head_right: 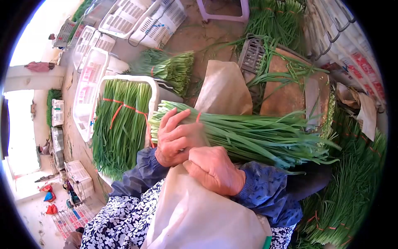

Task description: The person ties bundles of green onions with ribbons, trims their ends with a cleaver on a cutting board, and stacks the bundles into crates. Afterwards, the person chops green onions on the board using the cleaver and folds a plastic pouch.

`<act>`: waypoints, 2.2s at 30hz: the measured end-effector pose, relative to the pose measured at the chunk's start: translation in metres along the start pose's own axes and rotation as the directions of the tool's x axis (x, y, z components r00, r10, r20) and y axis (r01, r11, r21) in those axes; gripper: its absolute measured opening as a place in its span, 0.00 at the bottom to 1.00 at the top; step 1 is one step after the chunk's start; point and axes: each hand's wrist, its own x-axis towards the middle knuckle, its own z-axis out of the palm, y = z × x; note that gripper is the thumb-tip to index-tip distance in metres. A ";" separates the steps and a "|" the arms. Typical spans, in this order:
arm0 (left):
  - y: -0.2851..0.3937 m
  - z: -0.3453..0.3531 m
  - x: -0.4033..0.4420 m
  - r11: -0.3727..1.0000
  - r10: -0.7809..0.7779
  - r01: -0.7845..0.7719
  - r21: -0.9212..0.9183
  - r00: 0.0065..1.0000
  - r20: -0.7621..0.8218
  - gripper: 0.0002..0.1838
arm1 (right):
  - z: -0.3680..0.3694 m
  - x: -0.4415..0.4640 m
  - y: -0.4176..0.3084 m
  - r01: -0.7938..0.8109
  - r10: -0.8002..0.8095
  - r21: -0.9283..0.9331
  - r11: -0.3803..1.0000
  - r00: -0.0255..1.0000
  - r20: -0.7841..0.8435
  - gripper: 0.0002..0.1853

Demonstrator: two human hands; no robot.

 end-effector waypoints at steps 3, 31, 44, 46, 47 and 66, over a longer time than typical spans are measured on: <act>-0.004 -0.001 0.002 1.000 0.015 -0.015 0.005 1.000 0.016 0.07 | -0.004 -0.006 -0.009 -0.067 0.067 0.047 0.997 0.998 0.003 0.07; -0.046 0.036 0.061 0.089 -0.324 0.002 -0.996 0.946 -0.027 0.56 | -0.067 0.063 -0.052 -0.249 -0.233 -0.817 0.520 0.879 -0.416 0.56; -0.036 0.066 0.080 -0.368 -0.285 0.072 -0.927 0.940 0.186 0.57 | -0.109 0.045 -0.035 -0.143 -0.082 -0.472 0.870 0.902 -0.424 0.18; -0.036 0.061 0.082 -0.384 -0.271 0.079 -0.920 0.943 0.194 0.57 | -0.102 0.059 -0.034 -0.162 -0.051 -0.424 0.891 0.892 -0.449 0.16; -0.038 0.060 0.078 -0.380 -0.273 0.072 -0.922 0.944 0.186 0.57 | -0.099 0.065 -0.032 -0.156 -0.031 -0.369 0.916 0.890 -0.455 0.15; -0.074 0.119 0.054 -0.610 -0.310 -0.017 -0.792 0.925 0.219 0.45 | -0.118 0.087 -0.033 -0.278 0.160 -0.568 0.775 0.955 -0.249 0.07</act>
